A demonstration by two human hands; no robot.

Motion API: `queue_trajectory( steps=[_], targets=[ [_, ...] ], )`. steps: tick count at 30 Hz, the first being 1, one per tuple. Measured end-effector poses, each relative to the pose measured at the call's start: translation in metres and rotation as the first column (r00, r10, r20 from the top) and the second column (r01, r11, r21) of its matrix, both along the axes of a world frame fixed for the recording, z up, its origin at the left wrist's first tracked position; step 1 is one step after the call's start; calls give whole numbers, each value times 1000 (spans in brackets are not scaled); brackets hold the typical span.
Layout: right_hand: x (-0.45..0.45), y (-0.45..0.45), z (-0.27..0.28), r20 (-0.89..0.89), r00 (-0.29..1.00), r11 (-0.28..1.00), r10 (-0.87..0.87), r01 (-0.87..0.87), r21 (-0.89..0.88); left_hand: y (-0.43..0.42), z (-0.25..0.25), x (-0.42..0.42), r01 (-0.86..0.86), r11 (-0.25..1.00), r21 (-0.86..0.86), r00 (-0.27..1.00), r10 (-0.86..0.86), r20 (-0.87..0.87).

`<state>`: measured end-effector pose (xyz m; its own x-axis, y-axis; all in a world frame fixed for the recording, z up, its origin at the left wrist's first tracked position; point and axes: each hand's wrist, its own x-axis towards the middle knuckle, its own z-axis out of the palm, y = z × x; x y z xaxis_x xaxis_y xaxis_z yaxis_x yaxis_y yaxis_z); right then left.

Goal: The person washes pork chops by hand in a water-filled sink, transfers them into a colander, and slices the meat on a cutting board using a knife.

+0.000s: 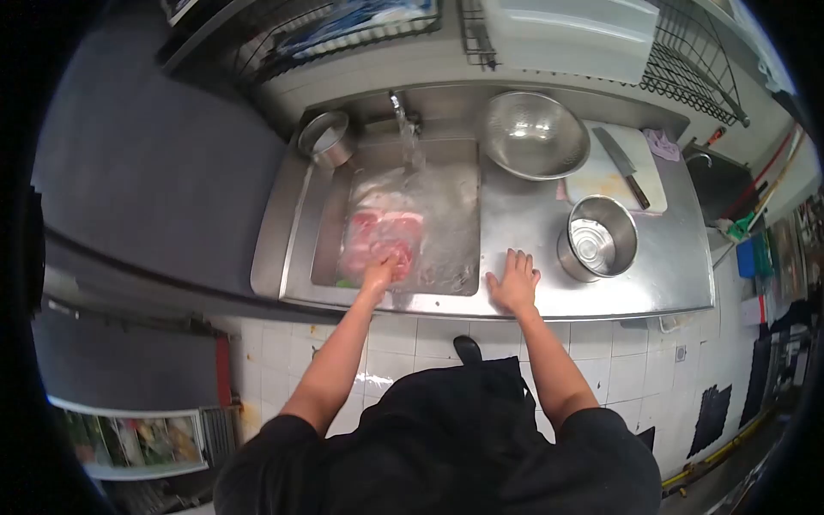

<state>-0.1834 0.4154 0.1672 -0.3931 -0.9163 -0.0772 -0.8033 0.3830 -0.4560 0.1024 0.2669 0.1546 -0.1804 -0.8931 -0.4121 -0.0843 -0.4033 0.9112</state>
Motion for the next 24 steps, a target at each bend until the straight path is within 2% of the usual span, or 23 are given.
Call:
queue_trajectory(
  steps=[1,2,4,6,8,10,12,14,16,18,20,22,24],
  targets=[
    [-3,-3,-2,4,1000,1000,-24,24,0,-32,-2,-14,23,996,84,996,-16,-86],
    [0,-5,-1,12,999,993,-34,32,116,-64,-5,-26,53,984,171,986,-24,-167],
    [15,-10,-6,-32,999,958,-43,50,282,-138,-29,-49,49,989,139,953,-4,-304],
    [25,-16,-20,-135,987,959,-90,122,256,-193,-15,-84,1,995,102,979,20,-204],
    [35,-18,-21,-162,978,939,-134,178,293,-250,-10,-110,84,993,82,968,-62,-243],
    [36,-27,-20,-239,957,930,-164,231,285,-300,-7,-131,97,995,22,942,-85,-326],
    [43,-28,-17,-245,948,908,-202,275,317,-328,5,-149,118,993,-15,916,-115,-385],
    [42,-34,-3,-237,943,893,-235,306,331,-346,3,-167,-34,999,35,961,42,-272],
    [44,-37,-2,-257,932,880,-255,334,339,-344,13,-180,-28,992,-126,992,43,118],
    [44,-38,3,-264,927,873,-268,349,341,-490,-160,-175,108,993,-42,993,-106,60],
    [45,-37,-5,-256,912,878,-320,387,282,-434,-70,-185,324,909,261,910,-375,179],
    [46,-33,-11,-254,907,897,-336,390,206,-453,-86,-198,225,928,297,896,-317,311],
    [43,-32,-11,-258,900,881,-352,411,233,-496,-134,-187,334,907,259,942,-328,-67]
  ],
)
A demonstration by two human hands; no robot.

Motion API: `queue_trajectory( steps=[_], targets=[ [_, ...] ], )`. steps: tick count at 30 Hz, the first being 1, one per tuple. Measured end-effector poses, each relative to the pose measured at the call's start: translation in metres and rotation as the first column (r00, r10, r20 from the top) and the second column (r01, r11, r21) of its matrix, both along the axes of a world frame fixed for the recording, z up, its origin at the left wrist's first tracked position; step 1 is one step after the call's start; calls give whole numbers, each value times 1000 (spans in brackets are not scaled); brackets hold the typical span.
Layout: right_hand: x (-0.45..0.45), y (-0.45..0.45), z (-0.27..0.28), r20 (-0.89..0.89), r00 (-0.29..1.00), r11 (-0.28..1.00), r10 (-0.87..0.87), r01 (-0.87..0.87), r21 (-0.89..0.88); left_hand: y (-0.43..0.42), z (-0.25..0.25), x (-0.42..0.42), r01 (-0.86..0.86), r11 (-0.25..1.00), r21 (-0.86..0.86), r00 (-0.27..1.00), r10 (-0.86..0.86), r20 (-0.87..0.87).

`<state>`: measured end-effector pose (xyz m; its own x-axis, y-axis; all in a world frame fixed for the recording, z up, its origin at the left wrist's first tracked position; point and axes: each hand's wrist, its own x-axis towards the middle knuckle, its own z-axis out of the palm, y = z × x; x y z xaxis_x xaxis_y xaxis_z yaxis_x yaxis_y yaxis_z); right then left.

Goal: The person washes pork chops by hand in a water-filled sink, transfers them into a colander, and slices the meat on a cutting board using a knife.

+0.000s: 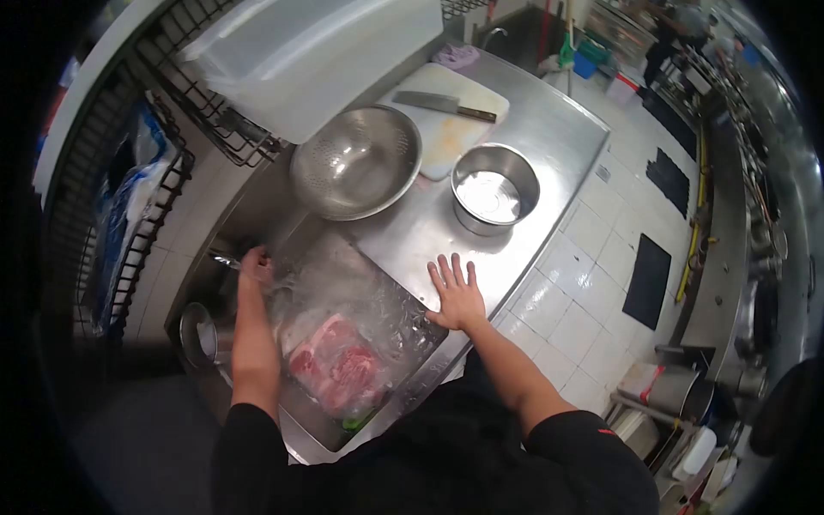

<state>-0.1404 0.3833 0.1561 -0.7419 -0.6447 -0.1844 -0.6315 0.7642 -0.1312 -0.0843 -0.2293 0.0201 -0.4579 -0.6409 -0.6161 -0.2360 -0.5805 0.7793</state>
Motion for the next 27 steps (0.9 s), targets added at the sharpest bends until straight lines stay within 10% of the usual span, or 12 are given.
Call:
queue_trajectory(
  steps=[1,2,3,4,7,9,11,14,17,19,22,27],
  targets=[
    [1,-1,-2,16,1000,1000,15,-15,11,13,79,1,21,977,212,987,-54,151],
    [-1,-2,7,31,1000,999,-5,3,49,-2,74,8,199,963,184,965,-160,-207],
    [-1,-7,16,65,998,997,3,-8,83,38,125,4,-55,971,232,985,91,-145],
    [2,-9,12,47,999,998,-2,-1,62,44,165,9,35,829,558,995,26,-101],
    [3,-8,4,-32,999,1000,-25,24,-7,78,147,19,10,957,292,947,84,-310],
    [4,-10,10,-23,999,999,-27,28,29,110,129,34,329,932,-150,896,-358,-263],
    [4,-11,9,-43,999,999,-27,28,27,133,70,54,550,761,-343,834,-518,189],
    [6,-11,10,-30,999,998,-35,36,49,184,-24,103,968,9,-251,212,-564,798],
    [7,-9,4,-57,998,999,-36,37,24,206,-38,145,996,34,-87,91,-553,828],
    [3,-8,5,-25,999,999,-24,25,30,182,-111,147,986,112,-126,161,-846,509],
    [1,-9,9,-22,1000,996,-23,24,86,207,-47,133,999,38,-26,44,-644,764],
    [3,-9,8,-47,998,999,-35,37,37,208,1,112,935,-29,355,-277,-685,674]
  ],
)
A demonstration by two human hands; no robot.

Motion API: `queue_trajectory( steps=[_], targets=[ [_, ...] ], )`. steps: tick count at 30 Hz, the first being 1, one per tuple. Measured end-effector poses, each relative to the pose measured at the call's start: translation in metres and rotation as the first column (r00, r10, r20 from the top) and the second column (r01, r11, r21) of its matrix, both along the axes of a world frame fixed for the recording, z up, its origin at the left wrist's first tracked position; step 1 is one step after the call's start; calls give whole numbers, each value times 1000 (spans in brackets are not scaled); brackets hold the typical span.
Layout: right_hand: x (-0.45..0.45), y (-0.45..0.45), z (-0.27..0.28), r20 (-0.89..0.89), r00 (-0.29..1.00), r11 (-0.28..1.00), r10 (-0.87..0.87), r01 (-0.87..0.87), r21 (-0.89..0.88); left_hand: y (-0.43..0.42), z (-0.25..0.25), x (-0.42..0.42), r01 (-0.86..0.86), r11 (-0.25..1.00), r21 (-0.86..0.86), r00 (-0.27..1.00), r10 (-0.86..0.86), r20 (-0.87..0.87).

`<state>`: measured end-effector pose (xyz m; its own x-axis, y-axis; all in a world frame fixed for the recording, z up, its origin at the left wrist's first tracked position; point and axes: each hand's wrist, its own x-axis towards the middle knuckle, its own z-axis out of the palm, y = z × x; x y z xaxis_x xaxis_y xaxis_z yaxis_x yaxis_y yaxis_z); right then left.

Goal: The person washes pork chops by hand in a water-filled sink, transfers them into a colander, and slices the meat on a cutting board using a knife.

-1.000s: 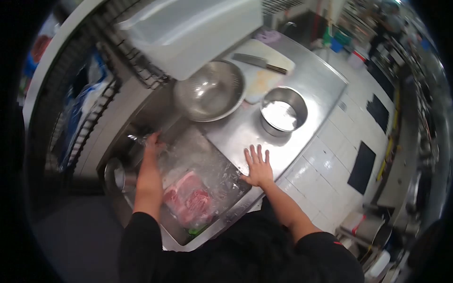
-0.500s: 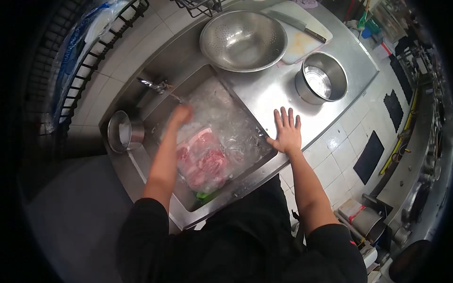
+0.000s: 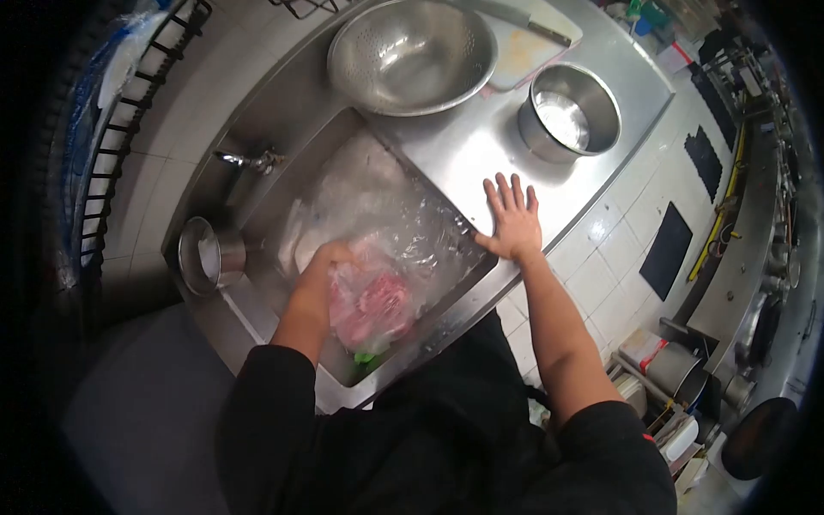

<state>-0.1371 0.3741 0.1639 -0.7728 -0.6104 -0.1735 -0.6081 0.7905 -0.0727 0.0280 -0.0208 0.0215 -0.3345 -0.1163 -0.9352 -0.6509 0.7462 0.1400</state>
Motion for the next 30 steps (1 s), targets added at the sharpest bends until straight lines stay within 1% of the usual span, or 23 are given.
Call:
queue_trajectory(
  steps=[1,2,3,4,5,7,8,11,13,14,16,17,18,19,20,22,23,24,25,26,28,29,30],
  targets=[
    [0,1,-2,-5,1000,1000,-1,1,-17,-3,-3,-1,-1,998,60,985,-9,171],
    [0,1,-3,-15,1000,999,-4,3,-32,-6,-3,5,3,998,61,983,-14,183],
    [0,2,-3,-16,1000,999,-8,7,-49,-13,-7,14,-103,971,216,994,92,62],
    [0,1,-2,-8,1000,999,-11,11,-48,-18,-11,21,-185,908,375,975,216,-43],
    [0,1,-1,-1,1000,1000,-11,11,-24,-18,-17,28,-186,909,374,976,213,-33],
    [1,0,2,4,1000,1000,-10,10,2,-14,-27,43,-238,908,344,909,333,-250],
    [1,0,1,8,1000,1000,-13,13,0,-17,-31,46,-237,910,341,911,330,-247],
    [1,3,-2,-7,1000,1000,-7,7,-25,-2,-2,39,-280,869,408,903,383,-196],
    [0,1,-1,-8,1000,1000,-12,12,-19,5,8,38,-263,867,423,872,401,-280],
    [1,1,0,-5,1000,1000,-13,13,-9,8,13,38,-261,868,422,873,399,-281],
    [1,2,1,-2,1000,1000,-16,16,-12,12,26,38,-261,901,346,871,375,-319],
    [1,2,1,4,1000,1000,-17,18,-15,10,17,43,-262,902,342,871,374,-319],
    [2,1,1,7,1000,1000,-15,15,-19,5,-2,51,-270,907,324,846,384,-370],
    [1,1,1,2,1000,1000,-18,18,-8,5,-5,56,-279,910,307,819,393,-419],
    [2,1,0,-1,1000,1000,-20,20,4,5,-9,61,-285,909,304,819,396,-416],
    [3,0,3,9,1000,1000,-17,17,13,21,5,65,-284,933,220,800,357,-482],
    [2,0,3,4,1000,1000,-20,20,13,35,14,68,-289,932,218,802,360,-477],
    [2,0,3,-3,1000,1000,-23,23,14,57,31,74,-250,968,-11,735,182,-653],
    [3,0,3,-7,1000,1000,-25,25,10,74,41,83,-240,940,-243,644,-33,-764],
    [4,0,3,-5,1000,1000,-20,20,12,84,39,97,-244,939,-241,646,-28,-763],
    [3,-1,3,-11,1000,999,-25,25,20,102,36,121,-158,986,-61,544,35,-838],
    [3,0,2,-9,1000,999,-20,21,24,116,37,130,-162,985,-58,545,41,-837],
    [3,0,0,-21,1000,1000,-21,21,18,134,46,133,-135,985,-110,627,-1,-779]
  ],
)
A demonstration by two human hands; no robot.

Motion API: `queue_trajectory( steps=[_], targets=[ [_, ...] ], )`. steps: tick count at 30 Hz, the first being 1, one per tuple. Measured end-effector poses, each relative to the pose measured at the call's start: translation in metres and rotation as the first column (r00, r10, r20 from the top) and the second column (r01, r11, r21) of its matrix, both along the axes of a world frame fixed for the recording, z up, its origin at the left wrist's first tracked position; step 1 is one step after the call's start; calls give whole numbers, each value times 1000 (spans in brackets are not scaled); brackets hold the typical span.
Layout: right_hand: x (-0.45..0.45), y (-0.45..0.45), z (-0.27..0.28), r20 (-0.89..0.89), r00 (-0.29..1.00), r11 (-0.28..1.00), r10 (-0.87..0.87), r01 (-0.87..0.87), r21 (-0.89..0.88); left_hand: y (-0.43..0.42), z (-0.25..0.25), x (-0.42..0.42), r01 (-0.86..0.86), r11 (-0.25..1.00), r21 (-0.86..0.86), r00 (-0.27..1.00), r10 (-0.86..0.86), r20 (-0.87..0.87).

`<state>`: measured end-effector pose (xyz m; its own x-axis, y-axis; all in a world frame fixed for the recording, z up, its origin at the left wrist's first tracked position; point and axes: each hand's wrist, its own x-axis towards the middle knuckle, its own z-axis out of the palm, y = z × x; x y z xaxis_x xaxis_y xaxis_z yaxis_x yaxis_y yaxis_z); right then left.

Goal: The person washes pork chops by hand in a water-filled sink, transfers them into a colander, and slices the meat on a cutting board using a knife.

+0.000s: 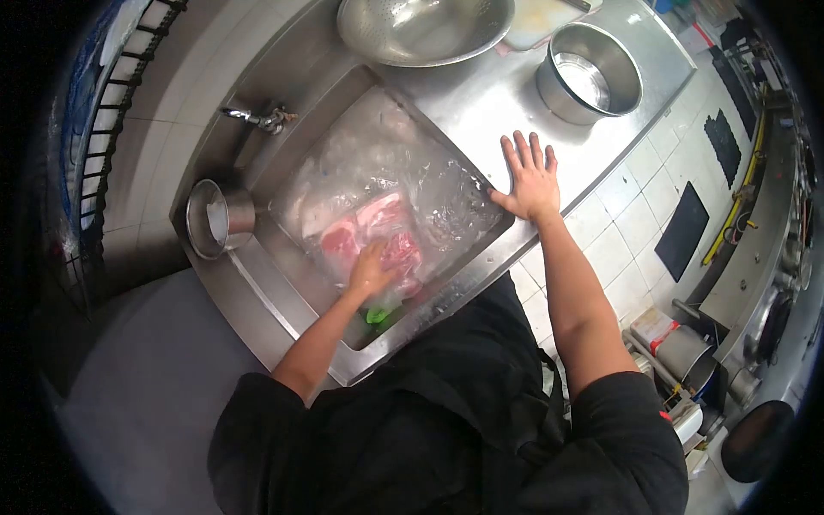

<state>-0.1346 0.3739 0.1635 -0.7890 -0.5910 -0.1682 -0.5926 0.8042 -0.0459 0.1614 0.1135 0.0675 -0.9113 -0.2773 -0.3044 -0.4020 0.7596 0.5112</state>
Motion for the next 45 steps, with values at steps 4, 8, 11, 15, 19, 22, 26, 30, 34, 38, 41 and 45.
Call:
queue_trajectory(
  steps=[4,8,11,15,19,22,26,30,34,38,41,45],
  targets=[
    [1,0,-1,-14,1000,1000,5,-6,-10,18,-11,-7,14,972,-235,998,2,67],
    [0,0,-1,-12,1000,1000,9,-9,10,7,-12,-41,85,987,-136,929,-29,368],
    [0,-1,-1,-11,1000,1000,7,-7,12,5,-27,-47,84,986,-147,915,-18,403],
    [0,0,-2,-12,1000,999,1,-2,-46,19,-42,-41,119,981,-155,907,-44,419],
    [-1,1,-4,0,1000,999,-10,10,-36,10,-33,-70,397,915,-65,754,-285,592],
    [0,4,-8,-22,1000,995,-1,-1,-105,-12,-31,-116,66,941,332,697,-282,660],
    [-2,4,-5,-21,1000,997,5,-6,-83,20,-42,-130,-453,731,510,823,122,555],
    [-1,2,-3,-19,1000,997,1,-2,-75,67,-124,-136,-484,780,397,872,466,147],
    [0,-1,3,29,1000,1000,-3,2,15,68,-118,-151,-592,718,366,793,437,425],
    [-2,0,1,24,1000,1000,-5,5,-7,63,-101,-154,-628,630,456,759,368,537],
    [-1,3,-4,11,1000,998,-3,4,-59,66,-53,-152,-604,683,411,795,475,377],
    [-1,0,0,38,999,999,-5,7,-49,57,-38,-148,-455,820,346,890,422,171]
  ],
)
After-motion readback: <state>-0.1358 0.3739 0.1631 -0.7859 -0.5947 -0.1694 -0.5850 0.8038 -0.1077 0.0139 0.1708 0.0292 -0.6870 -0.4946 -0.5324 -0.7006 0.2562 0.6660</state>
